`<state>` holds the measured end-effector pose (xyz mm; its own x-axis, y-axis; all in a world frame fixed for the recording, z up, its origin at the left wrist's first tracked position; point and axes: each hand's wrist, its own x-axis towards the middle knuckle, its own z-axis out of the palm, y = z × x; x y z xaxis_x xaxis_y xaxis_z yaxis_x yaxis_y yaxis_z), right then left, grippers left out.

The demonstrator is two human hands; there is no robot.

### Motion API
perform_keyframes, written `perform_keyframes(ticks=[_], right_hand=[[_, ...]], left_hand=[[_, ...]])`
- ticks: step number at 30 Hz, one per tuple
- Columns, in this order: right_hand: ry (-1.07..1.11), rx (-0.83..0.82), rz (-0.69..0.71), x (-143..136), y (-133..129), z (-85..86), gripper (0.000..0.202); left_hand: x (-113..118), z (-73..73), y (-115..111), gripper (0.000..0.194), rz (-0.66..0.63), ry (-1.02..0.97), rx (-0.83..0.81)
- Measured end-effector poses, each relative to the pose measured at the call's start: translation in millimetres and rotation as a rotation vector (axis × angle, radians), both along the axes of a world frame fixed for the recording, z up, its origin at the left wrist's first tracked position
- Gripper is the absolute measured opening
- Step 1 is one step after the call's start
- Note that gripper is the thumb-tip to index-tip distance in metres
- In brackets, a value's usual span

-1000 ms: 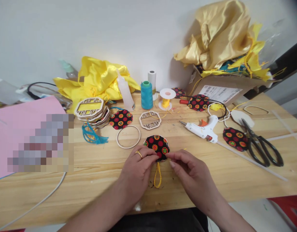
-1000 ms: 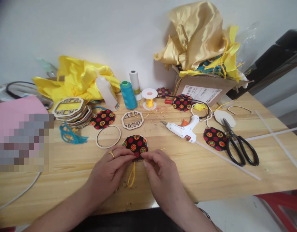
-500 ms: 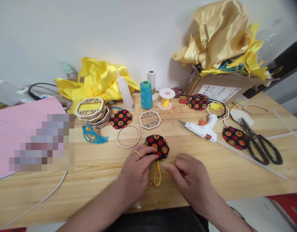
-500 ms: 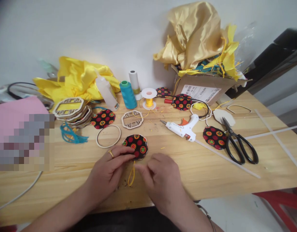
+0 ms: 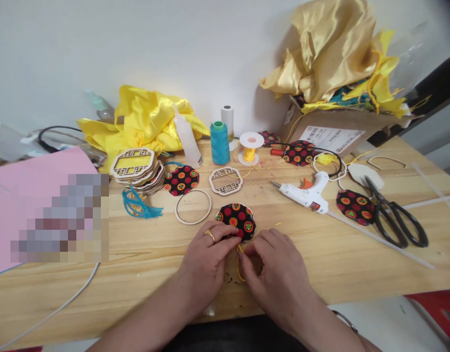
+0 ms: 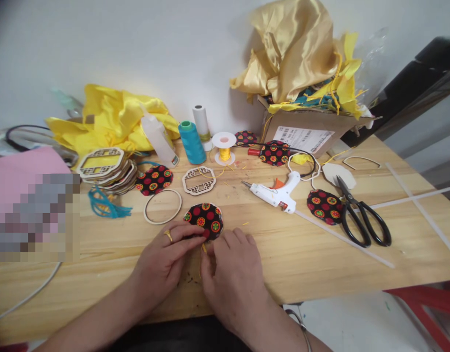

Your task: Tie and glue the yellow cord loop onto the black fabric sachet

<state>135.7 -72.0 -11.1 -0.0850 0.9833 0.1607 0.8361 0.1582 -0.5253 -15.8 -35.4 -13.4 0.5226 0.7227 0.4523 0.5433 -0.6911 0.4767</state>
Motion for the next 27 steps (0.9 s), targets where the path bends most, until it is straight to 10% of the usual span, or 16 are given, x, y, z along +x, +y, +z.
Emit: perform_keyframes(ticks=[27], right_hand=[[-0.122, 0.029, -0.014, -3.3, 0.9, -3.8, 0.011]], left_hand=[[-2.9, -9.8, -1.6, 0.035, -0.008, 0.111, 0.105]])
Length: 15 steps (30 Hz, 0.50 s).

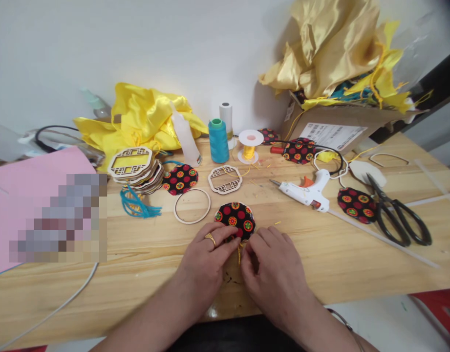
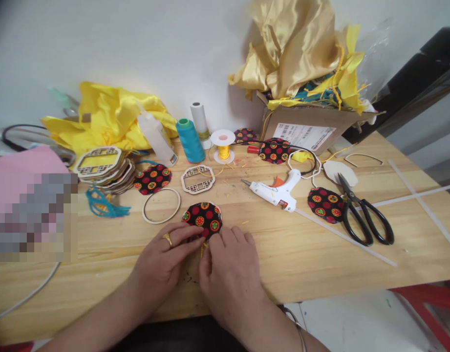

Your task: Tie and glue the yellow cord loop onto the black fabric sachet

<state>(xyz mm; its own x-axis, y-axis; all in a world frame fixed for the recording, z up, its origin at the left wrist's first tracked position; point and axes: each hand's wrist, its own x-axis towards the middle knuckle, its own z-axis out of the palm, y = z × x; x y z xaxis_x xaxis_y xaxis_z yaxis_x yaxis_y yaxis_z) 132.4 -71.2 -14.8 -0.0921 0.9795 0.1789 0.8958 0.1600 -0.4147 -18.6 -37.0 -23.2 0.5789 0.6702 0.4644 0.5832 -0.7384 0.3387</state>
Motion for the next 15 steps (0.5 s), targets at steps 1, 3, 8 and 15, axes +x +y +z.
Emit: perform_keyframes(ticks=[1, 3, 8, 15], right_hand=[[-0.002, -0.001, -0.001, -0.2, -0.2, -0.4, 0.011], [-0.001, -0.006, -0.001, -0.6, -0.6, -0.5, 0.012], [0.091, -0.054, 0.035, 2.7, -1.3, 5.3, 0.014], [0.511, -0.08, -0.055, 24.8, 2.5, 12.2, 0.014]], left_hand=[[-0.9, -1.2, -1.2, 0.034, -0.008, 0.033, 0.013], [-2.4, -3.7, -4.4, 0.031, -0.031, 0.108, 0.05], [-3.3, -6.3, -11.2, 0.03, -0.012, 0.241, 0.077], [-15.5, 13.4, -2.1, 0.051, -0.11, 0.225, -0.024]])
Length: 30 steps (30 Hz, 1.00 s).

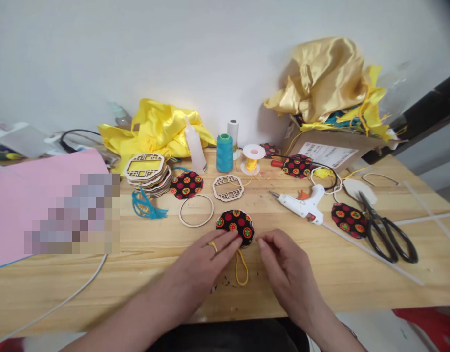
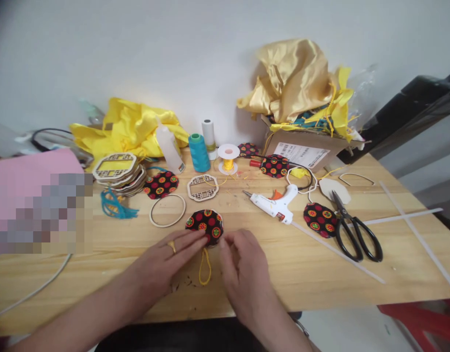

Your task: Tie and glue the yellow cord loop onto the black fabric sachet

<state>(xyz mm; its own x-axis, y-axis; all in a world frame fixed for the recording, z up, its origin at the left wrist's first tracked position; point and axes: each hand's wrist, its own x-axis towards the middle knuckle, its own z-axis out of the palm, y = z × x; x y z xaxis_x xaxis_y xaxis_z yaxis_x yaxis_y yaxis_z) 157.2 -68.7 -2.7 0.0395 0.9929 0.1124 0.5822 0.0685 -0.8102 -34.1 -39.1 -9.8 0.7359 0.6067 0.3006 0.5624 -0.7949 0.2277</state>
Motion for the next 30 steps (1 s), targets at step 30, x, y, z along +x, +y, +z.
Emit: perform_keyframes(ticks=[30], right_hand=[[-0.786, 0.506, 0.493, -6.8, 8.5, -17.0, 0.024]], left_hand=[[17.3, -11.9, -15.8, 0.033, 0.145, -0.047, 0.188]])
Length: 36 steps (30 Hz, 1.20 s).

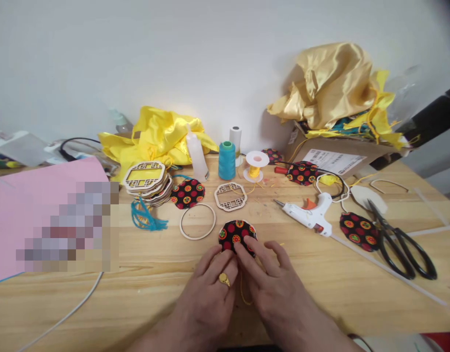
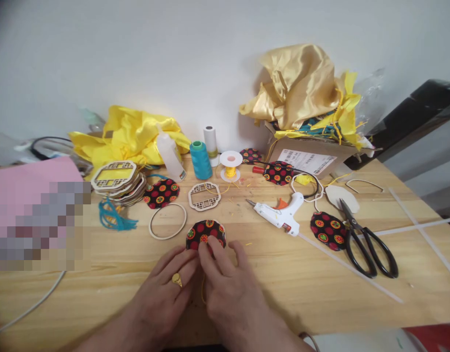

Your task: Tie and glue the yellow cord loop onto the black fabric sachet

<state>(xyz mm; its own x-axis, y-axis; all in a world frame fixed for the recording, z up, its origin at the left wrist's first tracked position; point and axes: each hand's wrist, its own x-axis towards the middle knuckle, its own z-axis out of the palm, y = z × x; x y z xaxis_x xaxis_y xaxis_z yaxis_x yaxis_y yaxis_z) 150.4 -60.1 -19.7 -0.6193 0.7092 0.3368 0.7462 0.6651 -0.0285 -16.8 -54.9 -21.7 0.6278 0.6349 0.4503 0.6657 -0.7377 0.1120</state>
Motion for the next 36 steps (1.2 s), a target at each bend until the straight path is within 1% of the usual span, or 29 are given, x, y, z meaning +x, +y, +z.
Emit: perform_keyframes(ticks=[2, 5, 8, 10, 12, 13, 15, 17, 18, 21, 25, 32, 36], right_hand=[[0.006, -0.027, -0.005, 1.2, 1.9, 0.1, 0.024], [0.064, -0.107, -0.048, 5.6, 3.7, 2.4, 0.031], [0.273, -0.199, -0.111, 11.9, 5.0, 4.6, 0.048], [0.48, -0.226, -0.213, 16.9, 6.8, 6.4, 0.059], [0.627, -0.247, -0.316, 21.4, 10.5, 9.2, 0.057], [0.65, -0.263, -0.338, 23.0, 13.3, 11.0, 0.054], [0.605, -0.312, -0.307, 23.8, 20.5, 14.5, 0.048], [0.5, -0.354, -0.231, 21.8, 28.4, 17.1, 0.047], [0.448, -0.363, -0.203, 20.1, 32.0, 17.5, 0.047], [0.345, -0.358, -0.17, 15.6, 39.1, 15.3, 0.05], [0.313, -0.336, -0.169, 14.5, 40.3, 10.7, 0.049], [0.26, -0.301, -0.174, 11.9, 38.8, 10.9, 0.047], [0.268, -0.323, -0.173, 12.1, 38.8, 6.2, 0.049]], left_hand=[[-1.1, -1.8, 1.3, 0.033, 0.007, 0.014, -0.038], [-5.1, -5.6, 3.3, 0.032, -0.018, 0.009, -0.061], [-10.9, -6.6, 4.6, 0.032, -0.065, -0.05, -0.058], [-15.0, -2.2, 6.2, 0.034, -0.072, -0.128, -0.068], [-17.3, 6.9, 9.9, 0.039, -0.028, -0.217, -0.072], [-17.2, 12.4, 12.7, 0.041, 0.017, -0.239, -0.087], [-13.7, 22.6, 19.7, 0.039, 0.101, -0.258, -0.106], [-6.8, 28.9, 26.5, 0.034, 0.137, -0.2, -0.116], [-2.9, 30.0, 29.1, 0.034, 0.167, -0.166, -0.148], [6.0, 26.2, 32.4, 0.041, 0.223, -0.097, -0.277], [6.5, 17.2, 31.2, 0.046, 0.219, -0.114, -0.368], [2.3, 11.6, 33.4, 0.047, 0.236, -0.076, -0.314], [-0.2, 7.7, 33.7, 0.05, 0.248, -0.083, -0.333]])
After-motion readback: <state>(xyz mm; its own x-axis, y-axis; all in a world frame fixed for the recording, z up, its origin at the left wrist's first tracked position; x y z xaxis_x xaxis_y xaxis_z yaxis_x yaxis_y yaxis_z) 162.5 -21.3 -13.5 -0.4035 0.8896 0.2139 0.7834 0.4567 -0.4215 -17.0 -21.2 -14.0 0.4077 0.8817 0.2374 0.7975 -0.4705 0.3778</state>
